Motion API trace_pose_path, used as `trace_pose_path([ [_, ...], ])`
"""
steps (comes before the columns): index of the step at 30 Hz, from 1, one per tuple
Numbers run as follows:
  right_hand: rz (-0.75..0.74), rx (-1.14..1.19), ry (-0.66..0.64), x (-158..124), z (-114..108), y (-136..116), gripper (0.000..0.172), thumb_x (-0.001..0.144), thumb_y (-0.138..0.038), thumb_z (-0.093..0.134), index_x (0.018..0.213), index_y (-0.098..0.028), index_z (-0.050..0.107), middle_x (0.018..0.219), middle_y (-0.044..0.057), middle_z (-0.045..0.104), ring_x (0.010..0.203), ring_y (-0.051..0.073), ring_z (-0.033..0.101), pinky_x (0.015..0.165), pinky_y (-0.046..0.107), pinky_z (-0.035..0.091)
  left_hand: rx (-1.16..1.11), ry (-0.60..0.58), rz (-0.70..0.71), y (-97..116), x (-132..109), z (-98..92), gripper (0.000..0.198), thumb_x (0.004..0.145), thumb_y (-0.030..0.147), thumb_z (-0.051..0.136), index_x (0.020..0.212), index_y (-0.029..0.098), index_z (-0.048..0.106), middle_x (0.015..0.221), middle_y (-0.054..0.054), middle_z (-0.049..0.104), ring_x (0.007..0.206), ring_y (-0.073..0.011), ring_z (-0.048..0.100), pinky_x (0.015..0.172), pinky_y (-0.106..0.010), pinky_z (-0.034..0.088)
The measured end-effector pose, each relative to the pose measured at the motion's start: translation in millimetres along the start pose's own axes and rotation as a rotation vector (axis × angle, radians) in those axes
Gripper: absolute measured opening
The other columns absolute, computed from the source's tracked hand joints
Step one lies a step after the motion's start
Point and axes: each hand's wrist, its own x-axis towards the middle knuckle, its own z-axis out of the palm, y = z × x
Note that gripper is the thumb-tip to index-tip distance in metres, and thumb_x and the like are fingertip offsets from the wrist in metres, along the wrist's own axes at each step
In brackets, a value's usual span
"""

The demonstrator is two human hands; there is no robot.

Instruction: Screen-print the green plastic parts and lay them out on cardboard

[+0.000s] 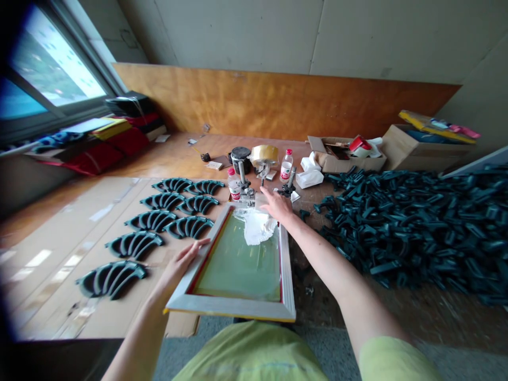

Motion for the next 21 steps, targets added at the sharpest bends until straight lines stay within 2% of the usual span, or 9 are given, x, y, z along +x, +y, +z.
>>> trace_pose_path([
  [4,0.194,0.016,0.243,-11.7,-7.1,42.0,0.035,0.091,-0.033,0.054,0.123,-0.020,0.057,0.106,0.008,0.067,0.093,0.023,0.062,0.077,0.032,0.046,-0.112,-0.001,0.238,48.9,11.3,9.3,0.055,0.076,0.068,0.057,0.098,0.018,0.068,0.086,-0.004,0.072,0.068,-0.0184,0.066,0.058,-0.028,0.052],
  [6,0.284,0.044,0.204,-35.1,3.0,57.4,0.024,0.092,-0.031,0.050,0.107,-0.017,0.063,0.092,0.008,0.069,0.085,0.022,0.062,0.074,0.031,0.046,-0.167,0.035,0.379,69.3,23.3,19.6,0.049,0.077,0.063,0.058,0.095,0.018,0.067,0.086,-0.005,0.072,0.071,-0.0183,0.066,0.061,-0.028,0.053],
  [8,0.281,0.079,0.105,-64.0,22.9,60.6,0.023,0.092,-0.034,0.050,0.099,-0.016,0.063,0.087,0.007,0.068,0.080,0.020,0.062,0.072,0.030,0.046,-0.170,0.059,0.451,87.3,35.5,30.5,0.047,0.078,0.061,0.059,0.091,0.017,0.065,0.082,-0.005,0.071,0.069,-0.0169,0.066,0.059,-0.026,0.052],
  [12,0.039,0.075,-0.062,-108.8,63.5,39.5,0.033,0.087,-0.041,0.062,0.111,-0.019,0.059,0.102,0.007,0.066,0.096,0.021,0.059,0.081,0.031,0.044,-0.188,0.086,0.513,108.1,51.4,44.6,0.053,0.079,0.067,0.051,0.084,0.015,0.061,0.073,-0.005,0.069,0.065,-0.0149,0.064,0.056,-0.023,0.051],
  [14,-0.029,0.007,-0.108,-116.4,70.2,25.9,0.031,0.084,-0.037,0.066,0.110,-0.021,0.060,0.105,0.007,0.063,0.103,0.022,0.055,0.085,0.033,0.042,-0.234,0.165,0.544,102.7,50.7,48.6,0.051,0.080,0.067,0.051,0.090,0.018,0.060,0.074,-0.004,0.069,0.065,-0.0136,0.064,0.057,-0.022,0.051],
  [16,-0.029,-0.021,-0.104,-118.7,66.9,11.0,0.018,0.085,-0.031,0.066,0.101,-0.022,0.063,0.100,0.006,0.061,0.100,0.021,0.054,0.085,0.033,0.041,-0.254,0.220,0.503,82.0,42.2,54.4,0.048,0.079,0.064,0.055,0.099,0.020,0.059,0.075,-0.001,0.068,0.063,-0.0124,0.064,0.055,-0.021,0.051],
  [18,-0.026,0.008,-0.044,-123.5,60.1,-9.7,0.012,0.087,-0.030,0.064,0.094,-0.021,0.064,0.095,0.006,0.060,0.095,0.021,0.053,0.084,0.033,0.041,-0.184,0.113,0.284,47.6,26.7,64.4,0.052,0.077,0.065,0.058,0.102,0.019,0.059,0.075,-0.003,0.069,0.060,-0.0136,0.064,0.051,-0.022,0.050],
  [20,-0.075,0.049,0.035,-134.8,56.9,-36.5,0.012,0.088,-0.030,0.062,0.093,-0.020,0.064,0.092,0.007,0.059,0.092,0.021,0.052,0.082,0.033,0.042,-0.076,-0.112,-0.054,6.4,8.5,76.3,0.059,0.074,0.068,0.059,0.102,0.016,0.061,0.082,-0.009,0.071,0.064,-0.0183,0.067,0.049,-0.025,0.051],
  [21,-0.140,0.070,0.056,-142.0,57.8,-49.8,0.012,0.088,-0.030,0.061,0.093,-0.019,0.065,0.091,0.007,0.059,0.091,0.021,0.052,0.082,0.033,0.042,-0.071,-0.172,-0.170,-13.9,0.4,80.8,0.061,0.073,0.069,0.059,0.104,0.016,0.061,0.089,-0.011,0.072,0.072,-0.0212,0.069,0.052,-0.028,0.054],
])
